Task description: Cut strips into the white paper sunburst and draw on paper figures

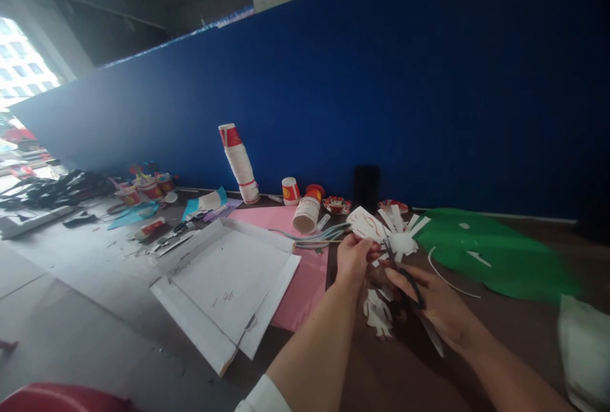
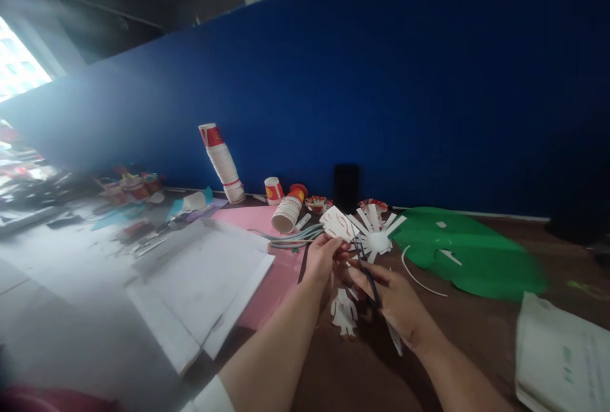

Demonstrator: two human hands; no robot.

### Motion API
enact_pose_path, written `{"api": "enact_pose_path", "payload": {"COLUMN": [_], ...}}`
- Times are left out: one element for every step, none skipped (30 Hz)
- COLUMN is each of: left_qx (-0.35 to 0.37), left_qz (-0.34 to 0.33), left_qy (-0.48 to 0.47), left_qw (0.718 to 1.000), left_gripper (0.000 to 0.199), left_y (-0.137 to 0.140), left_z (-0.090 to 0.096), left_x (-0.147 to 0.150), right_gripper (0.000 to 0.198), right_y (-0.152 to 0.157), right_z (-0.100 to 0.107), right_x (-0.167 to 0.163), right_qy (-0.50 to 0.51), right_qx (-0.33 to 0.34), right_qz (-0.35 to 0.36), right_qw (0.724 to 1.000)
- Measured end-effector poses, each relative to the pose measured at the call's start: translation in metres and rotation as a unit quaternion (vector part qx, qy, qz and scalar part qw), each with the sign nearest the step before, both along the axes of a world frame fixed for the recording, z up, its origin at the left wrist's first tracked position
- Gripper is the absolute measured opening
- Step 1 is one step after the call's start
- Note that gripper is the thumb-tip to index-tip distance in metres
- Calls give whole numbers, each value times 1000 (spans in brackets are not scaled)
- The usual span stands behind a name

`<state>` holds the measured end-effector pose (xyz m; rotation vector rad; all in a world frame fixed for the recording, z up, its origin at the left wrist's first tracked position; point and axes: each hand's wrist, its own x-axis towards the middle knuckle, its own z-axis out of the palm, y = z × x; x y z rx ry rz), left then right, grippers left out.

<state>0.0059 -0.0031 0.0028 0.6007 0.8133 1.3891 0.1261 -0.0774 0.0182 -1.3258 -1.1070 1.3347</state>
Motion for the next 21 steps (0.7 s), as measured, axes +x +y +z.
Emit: {"api": "enact_pose_path", "payload": {"left_qx": [1,0,1,1,2,3,2,1,-1,-5,-8,-11,-13,-13,-11,-9,-7,-5,-4,-2,-1], "left_qz": [-1,-1,-1,-1,0,2,3,2,2,1,-1,-5,-8,-13,-18,-24,-30,-36,-40,-43,-46], "left_qy": [4,7,9,8,6,3,2,1,1,2,3,3,3,4,5,5,7,10,12,14,15], "left_qw": [1000,1000,1000,1000,1000,1000,1000,1000,1000,1000,1000,1000,1000,1000,1000,1000,1000,999,999,999,999], "left_gripper": [23,21,20,19,19,19,20,20,21,22,22,22,22,21,21,21,21,21,21,22,22], "left_y": [0,0,0,0,0,-1,-1,-1,-2,-2,-2,-3,-3,-3,-3,-3,-3,-3,-3,-2,-2], "left_z": [0,0,0,0,0,1,1,2,3,4,4,5,6,6,7,7,8,8,8,8,8], "left_x": [0,1,1,2,2,2,2,2,2,2,1,1,0,-1,-2,-3,-4,-4,-5,-6,-6], "right_gripper": [52,54,55,56,57,58,58,59,59,59,59,59,59,58,57,56,56,56,57,57,58], "right_y": [0,1,1,1,0,0,0,0,1,1,2,2,3,3,4,5,5,6,6,7,7], "right_z": [1,2,3,5,6,7,8,9,10,10,10,10,10,10,9,9,8,8,7,6,5], "right_x": [1,3,4,5,6,6,7,8,8,9,10,12,13,14,15,17,18,19,20,21,21], "right_qy": [-12,-25,-39,-52,-64,-76,-89,-104,-120,-137,-154,-169,-180,-188,-193,-196,-199,-201,-204,-208,-211], "right_qx": [1,5,11,17,21,25,29,33,38,41,43,44,45,47,48,48,47,44,41,40,39], "right_qz": [0,-1,-2,-3,-2,2,9,15,19,20,18,17,19,22,28,32,34,35,35,36,37], "right_qw": [1000,1000,999,998,998,997,996,994,992,990,987,984,982,981,980,979,978,978,977,977,976]}}
